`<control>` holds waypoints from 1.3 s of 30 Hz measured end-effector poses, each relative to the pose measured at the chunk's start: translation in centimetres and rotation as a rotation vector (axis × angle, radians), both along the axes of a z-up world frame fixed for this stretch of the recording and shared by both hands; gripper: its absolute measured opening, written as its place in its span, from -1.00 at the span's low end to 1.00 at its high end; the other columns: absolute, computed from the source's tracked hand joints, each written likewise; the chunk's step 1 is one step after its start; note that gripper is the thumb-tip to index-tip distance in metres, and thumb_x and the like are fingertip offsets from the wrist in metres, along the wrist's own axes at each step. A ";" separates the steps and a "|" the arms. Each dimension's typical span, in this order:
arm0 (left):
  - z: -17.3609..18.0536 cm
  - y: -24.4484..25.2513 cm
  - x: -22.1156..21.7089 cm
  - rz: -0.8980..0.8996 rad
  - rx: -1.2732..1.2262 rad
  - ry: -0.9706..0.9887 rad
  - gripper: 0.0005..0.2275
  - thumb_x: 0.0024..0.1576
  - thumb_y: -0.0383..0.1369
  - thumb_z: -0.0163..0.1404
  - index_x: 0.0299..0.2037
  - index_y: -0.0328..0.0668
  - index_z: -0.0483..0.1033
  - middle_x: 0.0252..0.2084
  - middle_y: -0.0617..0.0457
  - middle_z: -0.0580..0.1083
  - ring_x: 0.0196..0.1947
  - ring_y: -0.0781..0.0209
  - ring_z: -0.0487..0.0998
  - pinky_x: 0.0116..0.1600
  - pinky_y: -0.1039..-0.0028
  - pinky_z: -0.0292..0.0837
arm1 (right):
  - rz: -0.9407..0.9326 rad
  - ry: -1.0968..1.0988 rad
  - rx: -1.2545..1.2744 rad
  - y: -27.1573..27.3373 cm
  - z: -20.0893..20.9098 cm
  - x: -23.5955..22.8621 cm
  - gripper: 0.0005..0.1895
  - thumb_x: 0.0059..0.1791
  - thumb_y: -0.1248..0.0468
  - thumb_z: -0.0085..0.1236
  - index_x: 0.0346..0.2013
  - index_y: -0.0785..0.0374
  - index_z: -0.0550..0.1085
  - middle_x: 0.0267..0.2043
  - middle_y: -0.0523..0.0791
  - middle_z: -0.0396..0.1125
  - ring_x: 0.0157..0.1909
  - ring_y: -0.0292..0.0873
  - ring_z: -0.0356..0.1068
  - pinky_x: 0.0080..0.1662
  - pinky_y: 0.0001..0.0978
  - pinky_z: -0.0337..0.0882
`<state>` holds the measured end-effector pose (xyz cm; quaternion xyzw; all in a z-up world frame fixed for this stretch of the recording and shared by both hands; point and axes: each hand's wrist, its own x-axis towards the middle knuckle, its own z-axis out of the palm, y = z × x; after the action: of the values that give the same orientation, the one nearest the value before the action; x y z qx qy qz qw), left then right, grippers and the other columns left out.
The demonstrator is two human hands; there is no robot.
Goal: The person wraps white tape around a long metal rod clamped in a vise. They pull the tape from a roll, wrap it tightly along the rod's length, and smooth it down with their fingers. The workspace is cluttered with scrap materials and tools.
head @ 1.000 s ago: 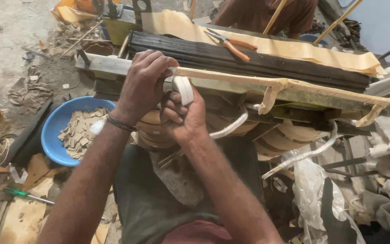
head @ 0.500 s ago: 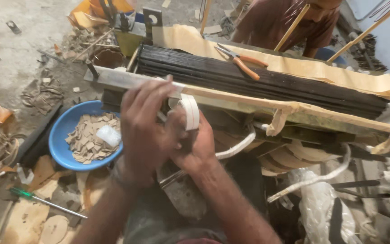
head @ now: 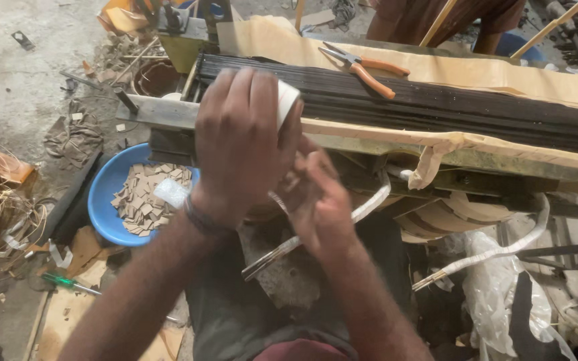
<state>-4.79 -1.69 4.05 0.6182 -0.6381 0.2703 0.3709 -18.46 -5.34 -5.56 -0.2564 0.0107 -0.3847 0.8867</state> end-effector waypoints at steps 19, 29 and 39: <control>-2.2 -11.5 5.0 -0.285 0.291 -0.057 -0.72 0.25 -0.22 -0.03 -0.38 -0.25 0.57 -0.44 -0.19 0.54 -0.38 -0.23 0.58 -0.26 0.00 0.47 | -0.188 0.205 -0.202 -5.1 1.2 3.5 -0.26 0.04 0.18 0.17 0.39 0.03 -0.02 0.33 -0.03 0.17 0.25 -0.08 0.35 0.18 -0.18 0.56; -0.3 -1.4 3.5 -0.234 0.256 -0.064 -0.84 0.30 -0.39 -0.02 -0.34 -0.23 0.46 -0.51 -0.02 0.44 -0.49 0.01 0.50 -0.28 0.19 0.40 | -0.387 0.358 -0.288 -3.1 2.6 1.8 -0.47 0.09 0.32 0.11 0.32 0.19 0.16 0.18 -0.03 0.27 0.09 -0.16 0.46 0.01 -0.31 0.62; -1.7 -0.2 3.5 -0.330 0.132 0.004 -0.92 0.15 -0.53 0.04 -0.19 -0.20 0.50 -0.30 0.04 0.50 -0.22 0.00 0.57 -0.08 0.18 0.40 | 0.207 -0.001 0.360 -1.0 1.4 1.0 -0.75 0.17 0.14 -0.09 -0.14 0.28 0.40 -0.38 -0.10 0.37 -0.58 -0.41 0.24 -0.59 -0.69 0.16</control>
<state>-1.34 -1.88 2.30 0.5285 -0.7467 0.1619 0.3700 -17.48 -6.38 -4.16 -0.0934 0.0521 -0.2835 0.9530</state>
